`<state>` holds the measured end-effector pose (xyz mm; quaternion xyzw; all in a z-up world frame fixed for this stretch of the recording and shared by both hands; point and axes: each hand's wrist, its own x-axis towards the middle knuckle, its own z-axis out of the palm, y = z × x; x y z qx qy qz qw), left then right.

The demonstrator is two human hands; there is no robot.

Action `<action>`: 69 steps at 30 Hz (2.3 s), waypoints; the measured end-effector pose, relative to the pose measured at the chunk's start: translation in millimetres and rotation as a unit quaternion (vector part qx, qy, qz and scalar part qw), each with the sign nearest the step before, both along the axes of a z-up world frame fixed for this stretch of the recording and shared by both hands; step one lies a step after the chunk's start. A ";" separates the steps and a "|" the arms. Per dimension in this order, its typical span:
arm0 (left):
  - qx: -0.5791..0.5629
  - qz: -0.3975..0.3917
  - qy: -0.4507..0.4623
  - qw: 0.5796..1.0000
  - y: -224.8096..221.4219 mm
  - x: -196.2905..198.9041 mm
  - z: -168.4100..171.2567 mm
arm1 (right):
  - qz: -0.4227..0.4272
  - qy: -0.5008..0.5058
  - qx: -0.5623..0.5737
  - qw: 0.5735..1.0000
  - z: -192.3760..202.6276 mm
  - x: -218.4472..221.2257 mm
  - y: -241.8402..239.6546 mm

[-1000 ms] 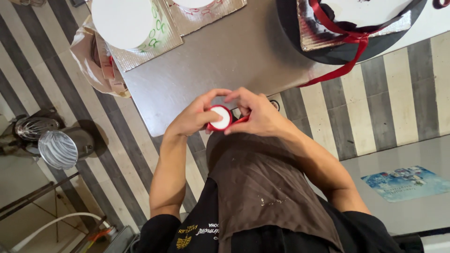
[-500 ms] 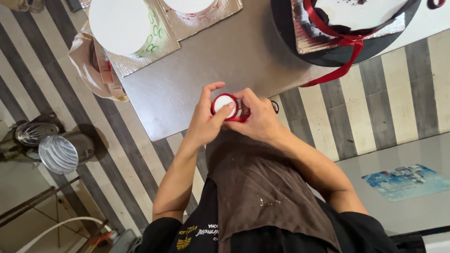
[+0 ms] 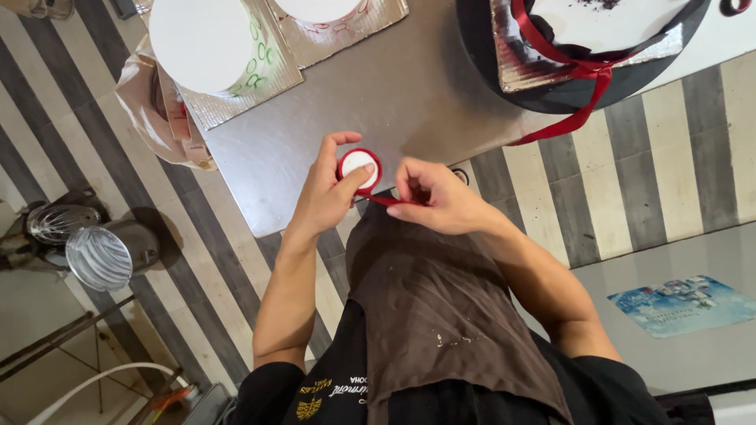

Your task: The person places a decorated cake on the worktable and ties a red ribbon around it, forming a bow at the front. They then pull out more ribbon from the spool, cut it with scissors, and adjust the cake on its board.

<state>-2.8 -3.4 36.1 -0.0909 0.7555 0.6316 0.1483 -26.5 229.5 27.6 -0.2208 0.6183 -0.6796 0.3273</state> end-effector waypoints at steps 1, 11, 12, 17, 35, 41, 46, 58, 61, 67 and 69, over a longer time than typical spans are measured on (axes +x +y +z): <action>0.000 0.000 0.000 1.000 -1.2 -1.0 2.9 | 0.000 0.000 0.000 1.000 4.9 -1.0 -2.2; 0.221 -0.226 -0.155 0.936 -10.2 -7.5 -12.0 | 0.021 0.139 0.130 0.981 22.6 -6.8 -11.7; 0.244 -0.226 -0.163 0.929 -11.0 -7.1 -17.5 | 0.023 0.146 0.122 0.981 21.8 -6.5 -12.1; 0.168 -0.151 -0.121 0.967 3.8 -0.5 -0.1 | -0.085 0.145 0.123 0.978 4.2 8.2 -20.3; 0.067 -0.156 -0.146 0.975 7.0 8.1 9.8 | -0.097 0.154 0.099 0.978 -9.2 26.7 -24.0; 0.012 -0.142 -0.058 0.988 -1.6 12.6 -0.7 | -0.083 0.148 0.101 0.980 2.8 18.3 -14.9; 0.074 -0.159 -0.184 0.967 2.2 2.6 14.0 | -0.028 0.139 0.030 0.989 -2.5 19.4 -16.2; 0.106 -0.132 -0.110 0.980 -7.1 10.2 -4.5 | -0.047 0.180 0.079 0.979 -2.7 10.0 -23.0; 0.048 -0.080 -0.140 0.986 4.5 12.8 2.9 | -0.100 0.190 0.160 0.964 -18.5 15.5 -35.5; 0.132 0.042 -0.166 0.976 -48.1 19.0 -29.2 | -0.053 0.188 0.199 0.960 -11.8 4.3 -37.4; 0.172 0.089 -0.185 0.963 -90.2 20.0 -52.4 | 0.007 0.222 0.130 0.966 -22.7 -8.0 -25.9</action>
